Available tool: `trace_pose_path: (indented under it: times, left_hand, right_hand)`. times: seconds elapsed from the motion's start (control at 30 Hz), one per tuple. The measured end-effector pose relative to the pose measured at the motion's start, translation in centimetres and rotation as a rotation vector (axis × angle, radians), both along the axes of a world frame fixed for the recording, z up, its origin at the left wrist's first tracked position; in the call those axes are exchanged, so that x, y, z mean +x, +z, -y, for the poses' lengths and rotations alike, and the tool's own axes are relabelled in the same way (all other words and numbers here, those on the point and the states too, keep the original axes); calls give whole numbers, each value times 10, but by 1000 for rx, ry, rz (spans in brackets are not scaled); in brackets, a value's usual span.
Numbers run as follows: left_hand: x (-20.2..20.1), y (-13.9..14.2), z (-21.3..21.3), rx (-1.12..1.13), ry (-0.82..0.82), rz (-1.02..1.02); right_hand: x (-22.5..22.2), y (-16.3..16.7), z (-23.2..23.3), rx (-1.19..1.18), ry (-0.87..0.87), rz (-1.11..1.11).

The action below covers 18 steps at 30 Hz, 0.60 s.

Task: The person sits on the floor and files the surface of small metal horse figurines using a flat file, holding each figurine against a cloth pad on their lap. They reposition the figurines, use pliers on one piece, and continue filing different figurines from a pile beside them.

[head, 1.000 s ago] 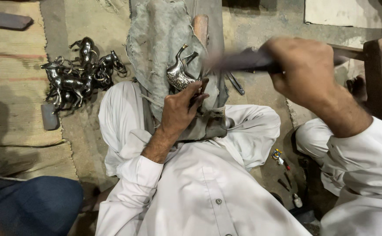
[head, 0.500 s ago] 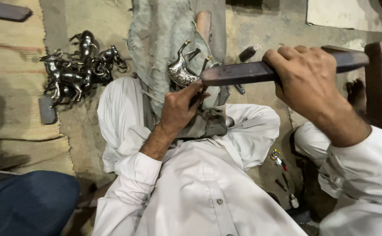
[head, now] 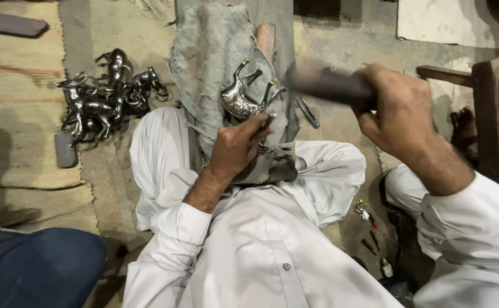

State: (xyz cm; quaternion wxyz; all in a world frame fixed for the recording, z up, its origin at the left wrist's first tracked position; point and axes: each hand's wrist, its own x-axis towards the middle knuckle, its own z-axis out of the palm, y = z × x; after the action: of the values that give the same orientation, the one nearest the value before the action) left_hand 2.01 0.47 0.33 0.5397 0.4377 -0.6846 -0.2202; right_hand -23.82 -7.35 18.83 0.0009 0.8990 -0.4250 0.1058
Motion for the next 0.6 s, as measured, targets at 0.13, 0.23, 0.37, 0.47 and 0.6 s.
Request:
trace_pose_path:
  times: [0.13,0.23,0.37,0.47,0.6]
  left_hand:
    - [1,1,1,2,9,85]
    - [2,1,-1,7,8,52]
    - [4,1,-4,59,40,-35]
    - [8,-2,-4,223,129,-348]
    - [21,-10,1,329,83,-830]
  right_hand:
    - [1,0,-6,-166,39,-245]
    - [0,2,-8,-77,33,-112]
    - [-3,-16,-13,33,15,-166]
    - [2,-47,-22,147,-58,-3]
    - [31,-101,-45,497,-230,390]
